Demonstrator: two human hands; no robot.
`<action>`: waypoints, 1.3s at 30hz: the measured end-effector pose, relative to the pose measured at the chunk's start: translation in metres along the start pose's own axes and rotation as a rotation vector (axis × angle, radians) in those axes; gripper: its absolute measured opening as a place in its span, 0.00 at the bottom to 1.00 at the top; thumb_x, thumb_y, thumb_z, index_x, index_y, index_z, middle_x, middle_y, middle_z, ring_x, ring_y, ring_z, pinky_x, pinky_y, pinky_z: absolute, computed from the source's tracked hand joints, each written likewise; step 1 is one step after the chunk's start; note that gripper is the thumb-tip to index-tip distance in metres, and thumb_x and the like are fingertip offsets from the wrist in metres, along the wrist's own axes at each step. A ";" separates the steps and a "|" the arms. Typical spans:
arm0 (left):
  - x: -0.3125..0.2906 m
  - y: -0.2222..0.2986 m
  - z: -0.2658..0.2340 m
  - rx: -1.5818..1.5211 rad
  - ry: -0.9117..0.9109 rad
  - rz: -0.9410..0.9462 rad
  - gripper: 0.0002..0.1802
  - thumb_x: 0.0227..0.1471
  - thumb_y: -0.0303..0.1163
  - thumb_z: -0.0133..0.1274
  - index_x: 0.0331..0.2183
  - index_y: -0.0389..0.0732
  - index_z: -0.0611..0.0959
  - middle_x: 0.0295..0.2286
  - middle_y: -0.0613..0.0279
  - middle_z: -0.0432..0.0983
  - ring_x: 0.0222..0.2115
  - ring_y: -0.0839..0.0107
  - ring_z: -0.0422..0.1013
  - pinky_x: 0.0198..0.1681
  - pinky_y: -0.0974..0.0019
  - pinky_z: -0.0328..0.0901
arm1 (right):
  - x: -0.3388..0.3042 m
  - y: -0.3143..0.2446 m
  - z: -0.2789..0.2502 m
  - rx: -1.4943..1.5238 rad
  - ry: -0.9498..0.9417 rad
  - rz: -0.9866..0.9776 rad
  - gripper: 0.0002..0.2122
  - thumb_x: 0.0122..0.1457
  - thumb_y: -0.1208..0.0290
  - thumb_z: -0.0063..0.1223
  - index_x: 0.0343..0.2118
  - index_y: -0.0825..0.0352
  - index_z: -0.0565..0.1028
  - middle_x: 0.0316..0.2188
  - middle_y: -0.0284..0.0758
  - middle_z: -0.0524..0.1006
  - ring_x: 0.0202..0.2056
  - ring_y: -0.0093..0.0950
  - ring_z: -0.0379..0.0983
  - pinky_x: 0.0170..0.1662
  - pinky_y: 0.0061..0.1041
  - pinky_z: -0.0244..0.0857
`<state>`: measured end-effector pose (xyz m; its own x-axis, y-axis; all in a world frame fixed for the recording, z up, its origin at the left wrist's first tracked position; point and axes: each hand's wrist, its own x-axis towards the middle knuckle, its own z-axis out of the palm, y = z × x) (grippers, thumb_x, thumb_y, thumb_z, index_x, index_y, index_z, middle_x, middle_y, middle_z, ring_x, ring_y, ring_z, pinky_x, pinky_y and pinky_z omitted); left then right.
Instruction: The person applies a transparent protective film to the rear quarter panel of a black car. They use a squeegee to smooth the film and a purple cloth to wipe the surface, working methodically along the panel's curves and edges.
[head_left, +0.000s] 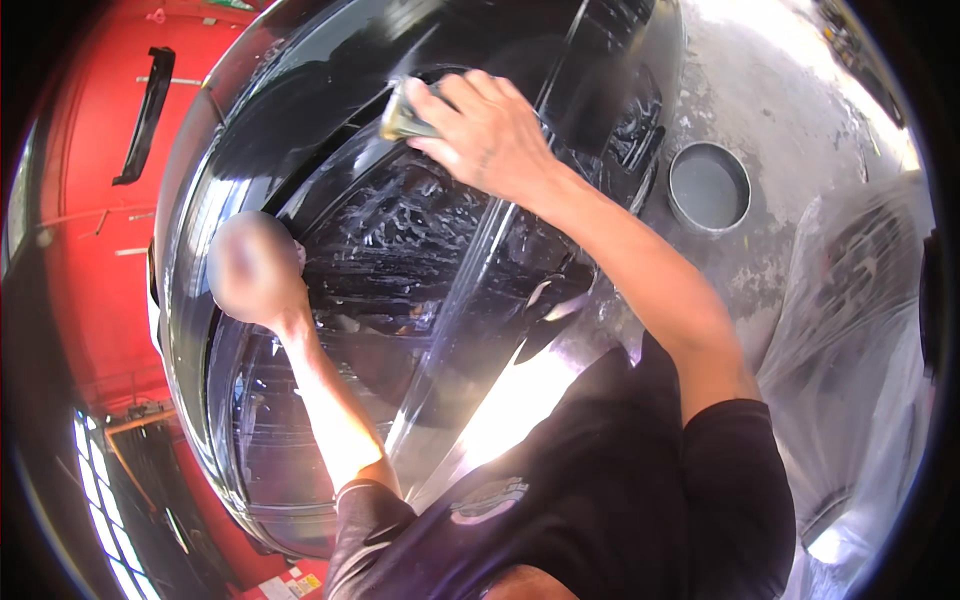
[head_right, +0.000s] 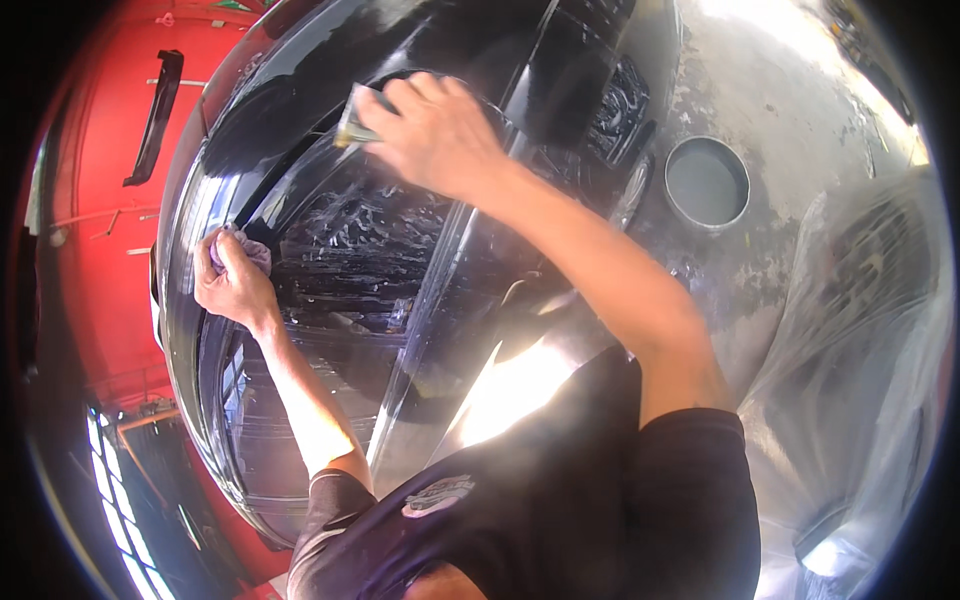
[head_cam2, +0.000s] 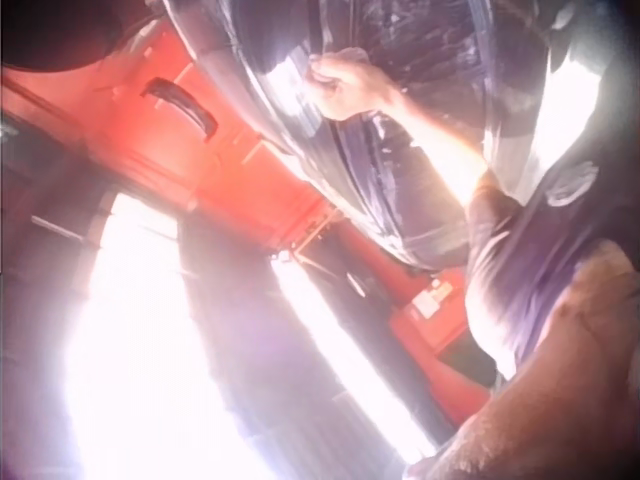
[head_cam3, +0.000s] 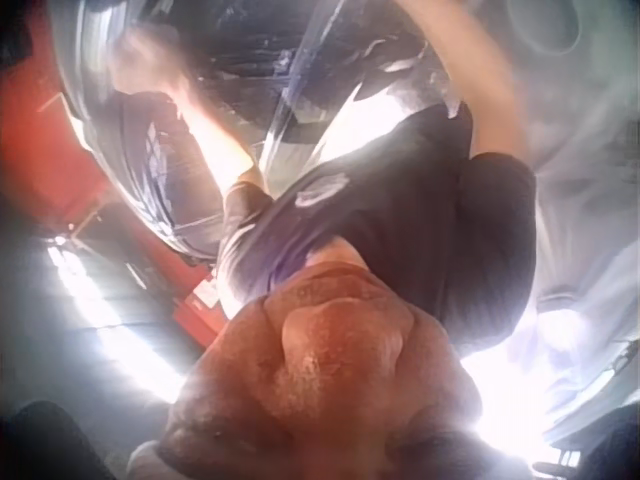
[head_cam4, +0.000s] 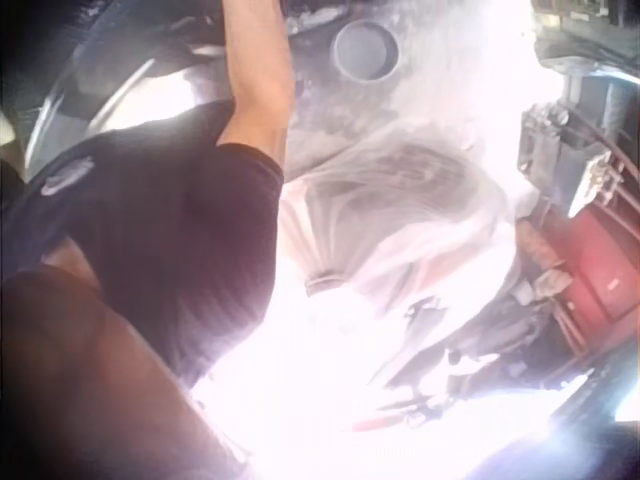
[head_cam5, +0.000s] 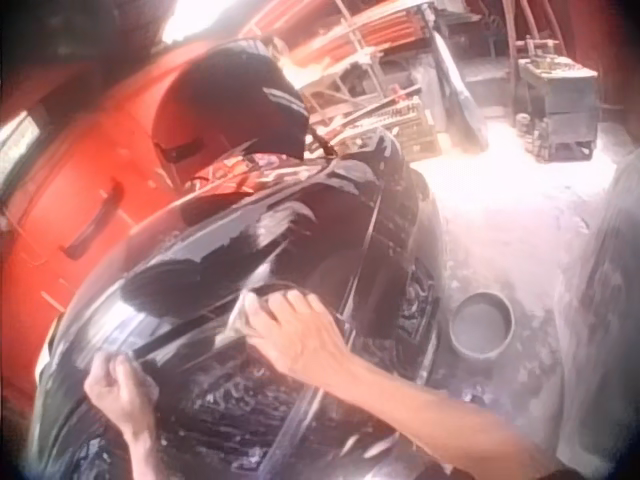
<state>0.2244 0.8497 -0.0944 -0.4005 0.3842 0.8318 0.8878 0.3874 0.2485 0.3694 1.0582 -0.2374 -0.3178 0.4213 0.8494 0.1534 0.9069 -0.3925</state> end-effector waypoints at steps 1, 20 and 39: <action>-0.001 -0.007 -0.008 0.037 0.007 0.036 0.08 0.62 0.27 0.57 0.35 0.34 0.89 0.20 0.64 0.81 0.18 0.77 0.75 0.24 0.71 0.68 | -0.014 0.012 -0.007 -0.065 -0.053 0.010 0.26 0.58 0.55 0.70 0.57 0.61 0.79 0.40 0.36 0.78 0.43 0.37 0.76 0.44 0.38 0.70; 0.011 -0.002 0.003 0.083 0.056 0.005 0.09 0.55 0.30 0.58 0.32 0.37 0.90 0.21 0.57 0.82 0.23 0.70 0.79 0.33 0.65 0.72 | -0.014 -0.062 0.023 0.112 0.166 0.039 0.26 0.55 0.76 0.65 0.60 0.60 0.80 0.52 0.44 0.76 0.52 0.46 0.72 0.56 0.46 0.67; 0.006 0.000 -0.013 0.014 0.004 0.009 0.09 0.55 0.32 0.59 0.31 0.38 0.90 0.23 0.56 0.85 0.24 0.64 0.82 0.35 0.61 0.74 | -0.023 -0.026 0.022 0.088 0.182 0.007 0.28 0.52 0.73 0.68 0.60 0.56 0.79 0.48 0.42 0.76 0.52 0.44 0.72 0.55 0.44 0.66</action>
<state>0.2249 0.8411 -0.0832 -0.3914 0.3849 0.8359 0.8882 0.3957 0.2337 0.3524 1.0253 -0.2547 -0.1415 0.4273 0.8930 0.0699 0.9041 -0.4215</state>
